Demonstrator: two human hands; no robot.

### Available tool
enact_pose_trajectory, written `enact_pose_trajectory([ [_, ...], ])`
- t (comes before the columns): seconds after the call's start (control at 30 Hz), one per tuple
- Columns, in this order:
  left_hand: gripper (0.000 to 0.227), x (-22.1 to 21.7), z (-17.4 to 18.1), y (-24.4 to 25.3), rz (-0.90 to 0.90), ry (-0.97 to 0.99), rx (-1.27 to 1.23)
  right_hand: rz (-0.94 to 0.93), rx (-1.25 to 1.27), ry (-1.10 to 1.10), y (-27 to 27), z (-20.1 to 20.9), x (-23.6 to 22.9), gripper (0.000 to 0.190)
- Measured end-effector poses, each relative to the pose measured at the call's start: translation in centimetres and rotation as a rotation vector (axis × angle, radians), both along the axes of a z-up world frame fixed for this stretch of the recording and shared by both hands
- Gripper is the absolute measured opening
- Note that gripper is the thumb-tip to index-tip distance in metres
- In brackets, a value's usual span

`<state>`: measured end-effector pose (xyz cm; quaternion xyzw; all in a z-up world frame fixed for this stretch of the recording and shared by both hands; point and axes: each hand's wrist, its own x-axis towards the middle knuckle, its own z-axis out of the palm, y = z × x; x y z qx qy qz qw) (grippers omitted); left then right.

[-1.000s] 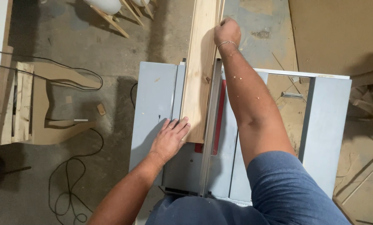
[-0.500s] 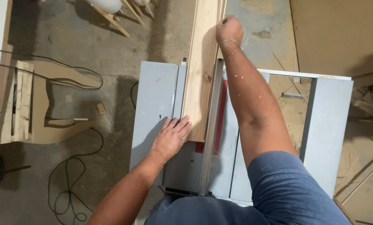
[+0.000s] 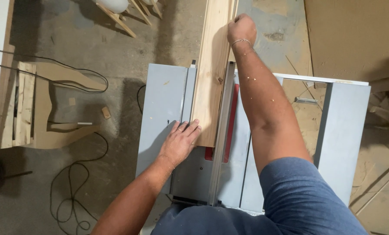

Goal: Ripping a long wooden board into two pieces using a table saw by adjusting the fence and feeding the wood through the blade.

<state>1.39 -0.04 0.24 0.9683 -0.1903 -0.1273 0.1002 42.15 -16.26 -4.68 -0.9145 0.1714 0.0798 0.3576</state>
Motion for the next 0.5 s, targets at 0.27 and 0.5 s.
enact_pose_trajectory([
  [0.27,0.061,0.4,0.0,0.0,0.013,0.033,-0.040,0.023,0.006,-0.015,0.3,0.0,0.6,0.007],
  [0.5,0.059,0.6,-1.0,0.3,0.019,0.021,-0.060,0.027,0.014,-0.212,0.6,0.2,2.4,0.012],
])
